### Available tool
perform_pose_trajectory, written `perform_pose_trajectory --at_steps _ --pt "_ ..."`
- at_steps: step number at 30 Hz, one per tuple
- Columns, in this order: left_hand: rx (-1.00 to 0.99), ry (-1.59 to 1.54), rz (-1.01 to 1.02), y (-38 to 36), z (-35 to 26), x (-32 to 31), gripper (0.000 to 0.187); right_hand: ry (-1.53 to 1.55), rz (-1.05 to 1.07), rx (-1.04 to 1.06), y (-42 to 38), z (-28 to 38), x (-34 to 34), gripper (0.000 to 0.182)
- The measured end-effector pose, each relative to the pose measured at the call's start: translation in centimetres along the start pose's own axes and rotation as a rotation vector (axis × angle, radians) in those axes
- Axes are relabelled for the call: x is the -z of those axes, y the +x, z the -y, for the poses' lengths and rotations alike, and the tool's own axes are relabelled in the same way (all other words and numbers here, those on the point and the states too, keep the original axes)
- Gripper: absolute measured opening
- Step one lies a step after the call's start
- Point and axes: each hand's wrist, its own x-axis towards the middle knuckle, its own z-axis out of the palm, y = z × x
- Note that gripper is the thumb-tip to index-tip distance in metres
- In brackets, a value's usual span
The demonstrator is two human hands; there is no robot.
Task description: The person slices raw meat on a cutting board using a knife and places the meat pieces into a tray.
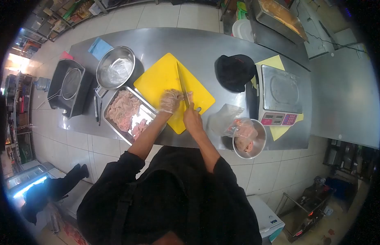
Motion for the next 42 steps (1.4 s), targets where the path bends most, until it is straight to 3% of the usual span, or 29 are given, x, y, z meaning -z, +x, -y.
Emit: perform_pose_trajectory --at_steps 6,8,11,20,24,26,30,32,34,36,38,42 --pt "0.007 -0.149 0.115 0.2 0.2 2.0 0.015 -0.060 -0.081 0.057 1.1 0.8 0.2 0.039" --pt "-0.113 0.113 0.007 -0.6 0.3 3.5 0.015 -0.055 -0.061 0.021 -0.2 0.5 0.2 0.035" --pt "-0.078 0.238 0.063 -1.4 2.8 3.4 0.017 -0.067 -0.028 0.004 -1.8 -0.6 0.0 0.027" --pt "-0.072 0.353 0.114 -1.8 3.4 4.1 0.023 -0.032 -0.045 -0.035 -3.1 -0.1 0.5 0.029" --pt "-0.087 0.069 0.029 -2.4 3.7 5.2 0.028 0.034 -0.060 0.022 -4.9 0.7 0.9 0.026" --pt "-0.085 0.229 0.097 -2.2 3.9 5.3 0.027 0.043 -0.077 0.057 -6.0 0.7 0.5 0.022" --pt "-0.100 0.262 0.062 -2.5 5.2 4.2 0.027 0.010 0.006 0.036 -7.3 0.0 -0.4 0.026" --pt "-0.099 0.381 0.119 -2.6 5.3 4.6 0.015 -0.005 0.039 -0.001 -7.2 -0.3 -0.5 0.027" --pt "-0.103 0.495 0.093 -3.1 9.7 0.1 0.014 0.017 0.026 -0.036 -7.4 -0.1 -0.3 0.029" --pt "-0.116 0.609 0.060 -2.9 9.9 0.4 0.015 0.021 0.022 -0.035 -7.4 0.0 -0.2 0.029" --pt "-0.161 0.295 0.103 -2.6 5.7 5.8 0.017 0.023 0.019 -0.037 -7.6 0.1 0.0 0.029" --pt "-0.191 0.175 -0.040 -2.6 4.3 5.3 0.021 0.006 0.018 0.054 -8.5 0.3 -0.2 0.028"
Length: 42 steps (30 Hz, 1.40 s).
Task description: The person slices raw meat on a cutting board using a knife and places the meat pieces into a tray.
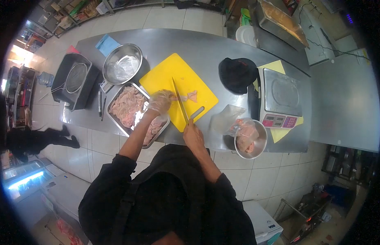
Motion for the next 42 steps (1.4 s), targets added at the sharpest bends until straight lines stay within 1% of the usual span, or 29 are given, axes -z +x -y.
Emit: perform_pose_trajectory --at_steps 2,3,5,7,11,13,15,17,18,20,21,22,24,25,26,27,28,29,30,32,33,35,36,37,38,39,40,41,42 --pt "0.086 -0.048 0.191 0.0 -0.8 -0.1 0.021 -0.008 0.011 0.021 -0.1 -0.4 -0.4 0.028" --pt "0.090 -0.050 0.193 0.2 -0.8 -0.7 0.021 -0.004 0.012 0.031 0.0 -0.6 -0.5 0.028" --pt "0.244 -0.085 0.180 0.7 -1.2 -1.2 0.018 -0.002 0.021 0.037 -0.3 -0.6 -0.1 0.029" --pt "0.239 -0.045 0.176 0.7 -1.7 -0.8 0.017 -0.009 0.111 0.006 -0.8 -0.1 1.1 0.040" --pt "0.180 -0.038 0.115 0.1 -1.3 -1.8 0.021 -0.009 0.198 -0.068 -0.6 -0.3 0.9 0.039" --pt "0.171 -0.016 0.106 0.1 -1.0 -2.8 0.020 0.039 0.121 -0.037 1.5 -0.6 -0.5 0.036" --pt "0.166 0.014 0.087 -0.1 -1.0 -2.9 0.019 0.011 0.129 -0.044 4.1 0.5 -1.0 0.036" --pt "0.156 -0.157 0.073 -0.1 -1.1 -2.4 0.014 -0.008 0.118 -0.048 6.6 1.5 -1.9 0.036" --pt "0.149 -0.153 0.068 -0.1 -1.3 -2.0 0.014 -0.015 0.077 -0.004 7.7 1.4 -2.6 0.038" --pt "0.093 -0.056 0.105 0.0 -1.6 -1.2 0.013 -0.019 0.018 0.042 9.1 1.2 -3.1 0.040" --pt "0.081 -0.053 0.101 -0.9 -0.7 -3.2 0.013 -0.017 0.028 0.048 9.3 1.3 -3.1 0.044" --pt "0.021 0.195 0.141 -2.0 1.3 -7.2 0.012 -0.015 0.035 0.058 9.6 1.5 -2.8 0.047" --pt "-0.044 0.446 0.161 -1.5 1.3 -7.0 0.012 0.017 0.008 0.078 9.2 1.2 -2.1 0.049" --pt "-0.068 0.383 0.073 -2.1 1.2 -6.9 0.013 0.045 0.003 0.092 8.7 0.9 -1.7 0.050" --pt "-0.087 0.319 -0.010 -2.3 0.5 -5.4 0.022 0.043 0.002 0.094 8.1 0.6 -1.1 0.050" --pt "-0.083 0.317 -0.009 -2.0 -0.1 -3.9 0.022 0.121 -0.051 0.067 7.2 0.3 -0.2 0.043" --pt "0.026 0.124 0.040 -1.8 -1.1 -2.4 0.020 0.197 -0.101 0.042 6.6 -0.3 0.5 0.036" --pt "0.137 -0.071 0.087 -1.7 -1.9 -1.6 0.020 0.193 -0.092 0.044 6.3 -1.3 1.0 0.036" --pt "0.145 -0.072 0.089 -1.3 -2.4 -1.5 0.020 0.242 -0.143 0.004 6.0 -2.5 1.5 0.035" --pt "0.290 -0.374 0.120 -0.1 -3.2 -1.8 0.029 0.291 -0.197 -0.035 5.4 -4.1 2.2 0.033" --pt "0.285 -0.375 0.118 0.1 -3.4 -2.4 0.029 0.240 -0.165 -0.055 5.1 -4.7 2.5 0.032" --pt "-0.105 -0.241 -0.261 0.5 -4.1 -3.7 0.029 0.185 -0.138 -0.078 4.3 -5.2 2.7 0.031" --pt "-0.105 -0.243 -0.263 0.6 -4.1 -4.1 0.029 0.178 -0.119 -0.056 3.7 -5.0 2.5 0.030" --pt "-0.102 -0.204 -0.146 0.8 -4.0 -4.5 0.029 0.171 -0.097 -0.033 3.2 -4.8 2.3 0.029" --pt "-0.098 -0.163 -0.028 1.0 -3.8 -4.8 0.028 0.184 -0.048 -0.038 2.8 -4.6 2.1 0.036" --pt "-0.095 -0.159 -0.029 0.9 -3.2 -6.4 0.028 0.185 -0.046 -0.034 2.4 -4.5 1.7 0.036" --pt "0.073 -0.464 0.027 0.8 -2.7 -8.0 0.025 0.161 -0.001 -0.021 2.0 -4.4 1.2 0.038" --pt "0.158 -0.614 0.058 0.8 -2.7 -7.9 0.024 0.137 0.044 -0.007 1.8 -4.1 0.7 0.041" --pt "0.249 -0.761 0.076 1.1 -3.4 -6.2 0.022 0.212 0.066 -0.028 1.2 -2.1 1.5 0.040"
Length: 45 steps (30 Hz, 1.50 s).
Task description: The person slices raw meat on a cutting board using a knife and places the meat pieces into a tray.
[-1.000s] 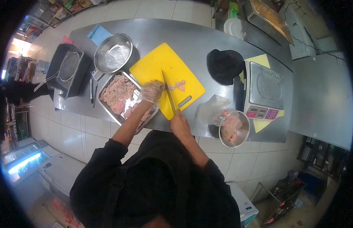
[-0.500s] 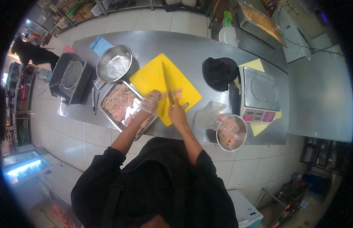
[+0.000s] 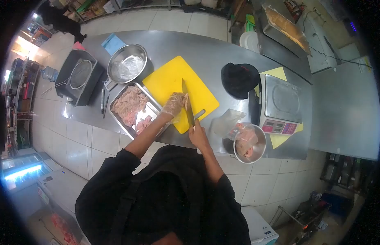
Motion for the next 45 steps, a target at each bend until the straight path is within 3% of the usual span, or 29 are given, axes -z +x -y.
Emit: perform_pose_trajectory --at_steps 2,3,5,8,10,12,13,15,18,19,20,21,23,24,26,28,30,31,32,33,35,36,38,39,41,45 --pt "0.062 0.318 -0.058 -1.1 -4.2 2.3 0.022 0.004 0.011 0.012 -0.1 0.4 -0.5 0.040" --pt "0.073 0.326 -0.070 -1.7 -5.7 3.3 0.022 0.008 0.017 0.013 -0.1 0.6 -0.9 0.040" --pt "0.061 0.023 -0.236 -3.0 -7.7 5.5 0.020 0.016 0.045 0.069 -0.3 2.0 -0.7 0.038" --pt "-0.041 0.288 -0.312 -6.6 -9.7 11.3 0.030 0.029 0.111 0.206 -1.6 5.2 -0.5 0.030" --pt "-0.021 0.037 -0.268 -9.0 -10.1 15.2 0.033 -0.110 0.080 0.347 -2.4 7.7 -0.2 0.022" --pt "0.139 0.438 -0.274 -11.8 -8.7 18.4 0.031 -0.110 0.051 0.350 -1.7 7.6 -1.2 0.025" --pt "0.140 0.442 -0.272 -13.3 -7.8 19.7 0.031 -0.112 0.025 0.364 -1.2 7.5 -1.7 0.029" --pt "0.122 0.878 -0.293 -15.6 -6.5 21.5 0.032 -0.041 0.000 0.305 -0.3 6.8 -1.8 0.027" --pt "0.258 0.622 -0.260 -15.9 -7.7 22.8 0.034 0.011 -0.039 0.219 0.2 5.6 -0.1 0.027" --pt "0.255 0.617 -0.256 -15.5 -7.0 22.3 0.034 -0.002 -0.058 0.196 0.3 5.1 0.8 0.031" --pt "0.120 0.691 -0.252 -14.7 -6.2 21.1 0.034 0.027 -0.096 0.246 0.4 4.2 1.2 0.027" --pt "-0.021 0.759 -0.246 -13.4 -7.1 19.8 0.034 0.020 -0.111 0.236 0.3 3.1 1.0 0.027" --pt "-0.098 0.664 -0.121 -10.7 -10.7 15.5 0.031 0.082 -0.205 0.264 -0.1 0.8 1.2 0.026" --pt "-0.206 0.391 -0.055 -9.4 -12.5 12.6 0.030 0.136 -0.134 0.156 -0.7 0.4 1.7 0.025" --pt "-0.406 0.184 0.136 -6.6 -16.1 6.5 0.027 0.125 -0.168 0.092 -2.1 -1.2 1.3 0.029" --pt "-0.453 0.231 0.309 -4.9 -17.0 -0.9 0.027 -0.011 -0.217 0.487 -2.1 -6.3 -1.3 0.031" --pt "-0.504 0.305 0.477 -3.9 -18.0 -7.4 0.027 0.121 -0.319 0.422 -4.9 -4.5 -1.4 0.029" --pt "-0.614 0.107 0.535 -3.0 -18.9 -10.0 0.026 0.166 -0.369 0.395 -6.0 -3.8 -1.6 0.029" --pt "-0.710 -0.094 0.591 -2.3 -19.6 -12.7 0.026 0.211 -0.300 0.245 -6.7 -3.8 -2.1 0.030" --pt "-0.735 -0.103 0.624 -1.7 -19.1 -16.5 0.026 0.262 -0.226 0.100 -7.1 -4.0 -2.3 0.032" --pt "-0.698 0.526 0.807 -1.3 -17.2 -23.2 0.036 0.262 -0.269 0.147 -7.7 -4.5 -2.4 0.033" --pt "-0.723 0.527 0.827 -1.4 -19.4 -22.2 0.036 0.250 -0.278 0.206 -7.9 -4.6 -2.4 0.033" --pt "-0.510 0.660 0.808 -1.1 -25.8 -17.6 0.027 0.237 -0.283 0.143 -8.0 -5.0 -2.3 0.033" --pt "-0.534 0.665 0.827 -0.9 -25.8 -17.2 0.027 0.218 -0.260 0.092 -8.1 -5.3 -2.1 0.033" --pt "-0.402 0.488 0.638 0.0 -25.2 -16.2 0.031 0.274 -0.348 0.074 -8.5 -4.3 -0.7 0.034" --pt "-0.466 0.633 0.729 1.1 -19.7 -15.6 0.037 0.292 -0.429 0.031 -8.2 -4.7 -1.3 0.040"
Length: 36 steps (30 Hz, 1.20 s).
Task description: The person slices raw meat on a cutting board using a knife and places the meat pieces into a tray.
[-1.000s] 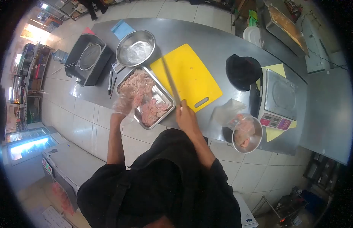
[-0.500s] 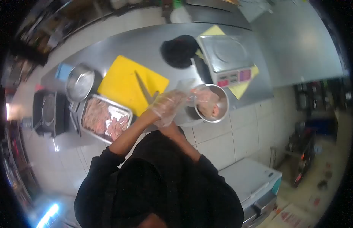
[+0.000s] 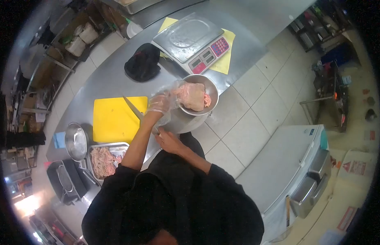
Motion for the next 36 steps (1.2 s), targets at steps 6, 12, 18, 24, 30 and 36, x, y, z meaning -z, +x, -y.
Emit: perform_pose_trajectory --at_steps 6,12,18,24,30,36 --pt "-0.024 0.108 0.084 -0.5 -0.9 0.7 0.049 0.031 0.182 -0.017 1.3 2.0 1.0 0.047" --pt "0.086 -0.161 -0.149 -3.3 -5.9 5.2 0.049 -0.095 0.077 0.112 1.0 -0.8 -0.9 0.039" --pt "-0.367 -0.079 -0.142 2.0 -11.5 -3.0 0.038 -0.073 0.117 0.169 0.3 -1.7 -0.1 0.037" --pt "-0.377 0.524 0.116 8.9 -11.3 -15.6 0.020 0.298 0.130 0.122 -3.0 -4.7 -0.8 0.047" --pt "-0.234 0.092 0.010 8.0 -11.3 -10.2 0.027 0.069 0.328 0.165 -3.0 -4.0 3.7 0.053" --pt "-0.081 -0.531 -0.184 0.8 -10.4 5.2 0.035 0.015 0.312 -0.012 -2.5 -3.1 6.1 0.049"
